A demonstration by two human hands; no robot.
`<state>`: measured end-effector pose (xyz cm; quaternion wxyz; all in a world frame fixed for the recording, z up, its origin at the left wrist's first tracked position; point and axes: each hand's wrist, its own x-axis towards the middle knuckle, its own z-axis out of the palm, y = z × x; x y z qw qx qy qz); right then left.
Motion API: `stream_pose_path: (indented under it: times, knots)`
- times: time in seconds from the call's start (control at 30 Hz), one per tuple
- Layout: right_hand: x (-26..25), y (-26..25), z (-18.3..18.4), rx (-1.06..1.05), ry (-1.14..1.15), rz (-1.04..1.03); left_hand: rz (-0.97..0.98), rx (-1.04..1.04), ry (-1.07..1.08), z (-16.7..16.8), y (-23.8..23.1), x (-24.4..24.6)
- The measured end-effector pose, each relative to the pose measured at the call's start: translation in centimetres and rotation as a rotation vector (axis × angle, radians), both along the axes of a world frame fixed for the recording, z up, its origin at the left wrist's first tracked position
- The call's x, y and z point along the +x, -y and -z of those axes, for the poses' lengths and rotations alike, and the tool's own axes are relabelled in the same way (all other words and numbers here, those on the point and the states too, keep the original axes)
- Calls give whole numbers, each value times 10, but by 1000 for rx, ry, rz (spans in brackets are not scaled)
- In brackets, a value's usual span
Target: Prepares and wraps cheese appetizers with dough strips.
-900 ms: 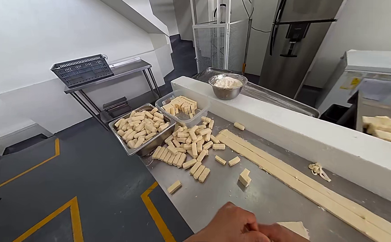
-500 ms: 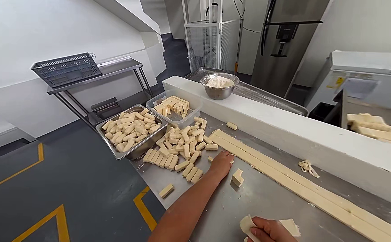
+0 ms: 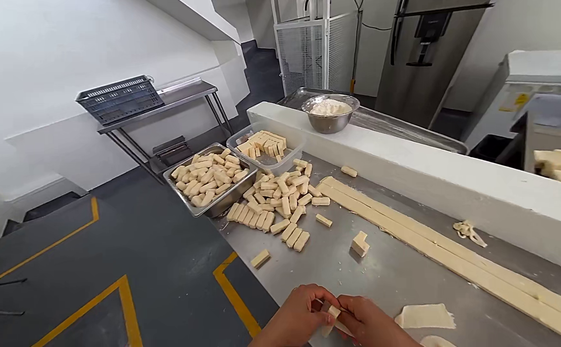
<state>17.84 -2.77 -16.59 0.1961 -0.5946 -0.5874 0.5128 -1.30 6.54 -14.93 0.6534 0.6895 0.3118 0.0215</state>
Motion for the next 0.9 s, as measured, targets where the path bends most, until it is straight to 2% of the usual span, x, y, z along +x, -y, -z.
stream_pose_path:
  times: [0.13,0.23,0.3,0.37,0.43,0.47,0.53,0.63,0.9]
  knots:
    - [-19,-16,-1,-74,50,-41,-26,-91,-4,7,-2,-21]
    - [-26,-25,0,-122,12,-19,-178,-79,-8,11,-3,-28]
    - [-27,-29,9,-170,-68,55,-318,150,-154,8,-3,-27]
    - [-26,-31,22,-219,-179,156,-503,534,-293,19,-3,-26]
    - [-27,-26,30,-247,-287,259,-700,1032,-188,64,-6,-33]
    - [-27,-23,32,-257,-323,294,-746,1204,-96,90,-9,-39]
    - [-25,-14,34,-256,-331,317,-758,1389,23,126,-4,-48]
    - [-19,-3,33,-242,-270,285,-756,1460,90,135,5,-47]
    - [9,17,30,-209,-133,230,-756,1272,241,142,24,-38]
